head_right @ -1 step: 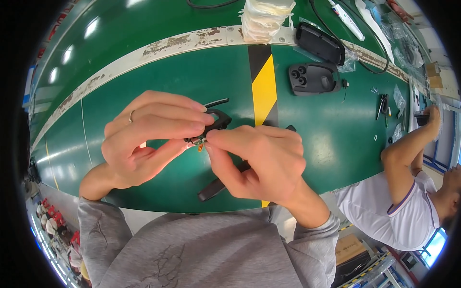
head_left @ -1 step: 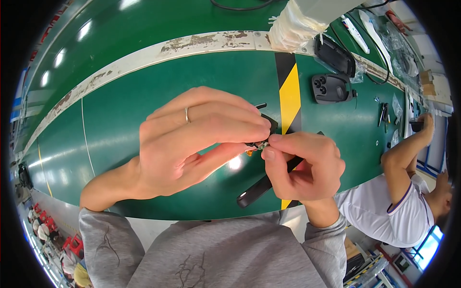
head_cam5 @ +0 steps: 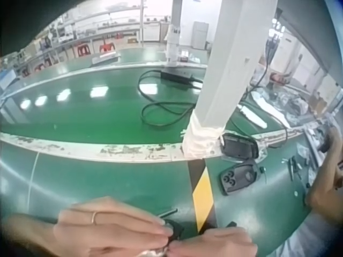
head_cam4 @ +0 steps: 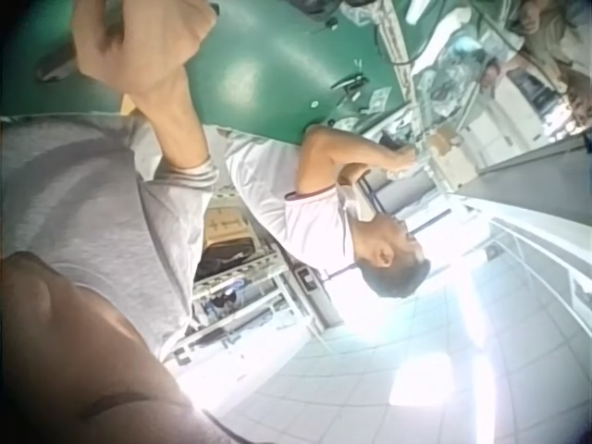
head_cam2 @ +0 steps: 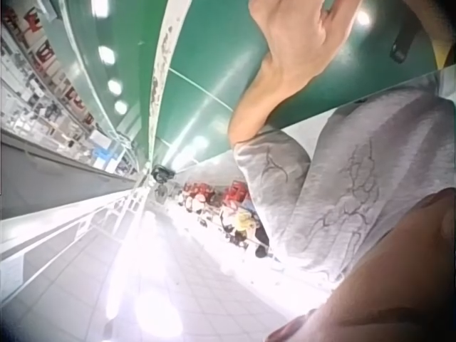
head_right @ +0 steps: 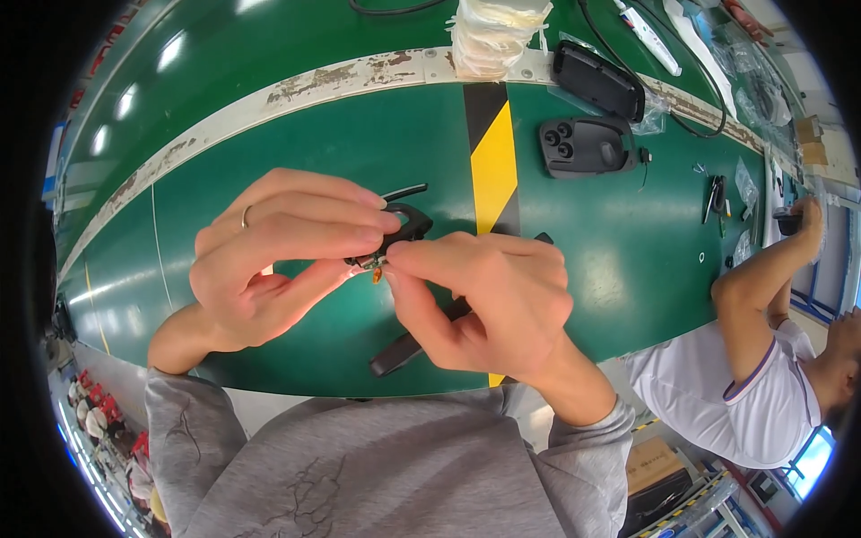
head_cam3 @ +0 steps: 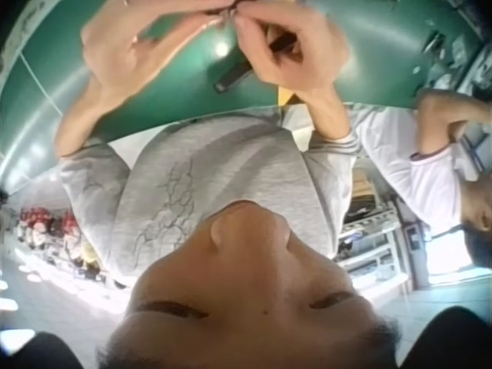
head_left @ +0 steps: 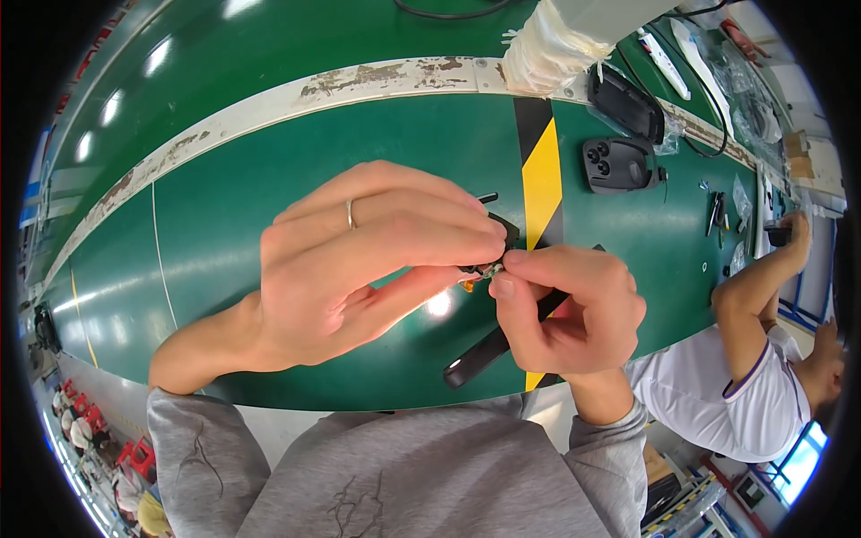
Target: The person assembles small electronic components by hand, inserting a PCB and a battery into a plastic housing unit.
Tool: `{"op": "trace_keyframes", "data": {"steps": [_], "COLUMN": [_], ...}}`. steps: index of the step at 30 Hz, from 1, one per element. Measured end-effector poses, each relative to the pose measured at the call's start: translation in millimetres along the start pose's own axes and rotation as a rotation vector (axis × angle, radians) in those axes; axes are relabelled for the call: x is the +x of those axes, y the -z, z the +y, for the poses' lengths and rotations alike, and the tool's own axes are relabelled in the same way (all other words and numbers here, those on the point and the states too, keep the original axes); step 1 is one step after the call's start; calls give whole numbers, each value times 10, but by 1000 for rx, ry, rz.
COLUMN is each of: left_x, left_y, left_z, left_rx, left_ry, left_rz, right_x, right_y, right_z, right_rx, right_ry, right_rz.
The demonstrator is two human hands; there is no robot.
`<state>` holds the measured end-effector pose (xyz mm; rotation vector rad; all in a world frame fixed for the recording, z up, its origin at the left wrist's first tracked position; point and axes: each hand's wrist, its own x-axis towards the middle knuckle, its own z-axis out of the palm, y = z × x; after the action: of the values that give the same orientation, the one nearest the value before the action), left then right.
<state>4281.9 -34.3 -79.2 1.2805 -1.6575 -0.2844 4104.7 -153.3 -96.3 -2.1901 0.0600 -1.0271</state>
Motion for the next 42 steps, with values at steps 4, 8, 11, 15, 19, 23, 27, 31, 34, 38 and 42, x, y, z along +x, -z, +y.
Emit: {"op": "trace_keyframes", "data": {"steps": [4,8,11,15,19,23,27,31,34,38,42], "left_x": [-4,6,2,7,10,15,22,25,12,11,4], "left_y": [-14,-17,-12,-10,-13,-9,9,1,2,-12,-32], "left_z": [-5,-2,-3,1,2,4,16,-5,-12,-18,-6], "left_rx": [2,-7,-6,-7,-15,-15,35,61,59,77,101], "left_ry": [-2,6,18,20,39,52,40,2,1,-21,-43], "left_rz": [-2,4,11,8,-2,-13,-24,-25,-36,-28,-19], "right_x": [-6,15,27,17,38,52,52,50,71,74,48], "right_y": [15,30,34,42,25,38,37,23,46,85,101], "right_z": [-2,-13,-37,-52,-48,-37,-12,4,27,23,35], "right_rx": [40,43,43,64,68,60,62,73,68,107,129], "right_ry": [-67,-53,-126,-196,-172,-164,-149,-117,-79,-131,-179], "right_rz": [-3,-21,-39,-51,-26,-36,-48,-24,-57,-95,-124]}}
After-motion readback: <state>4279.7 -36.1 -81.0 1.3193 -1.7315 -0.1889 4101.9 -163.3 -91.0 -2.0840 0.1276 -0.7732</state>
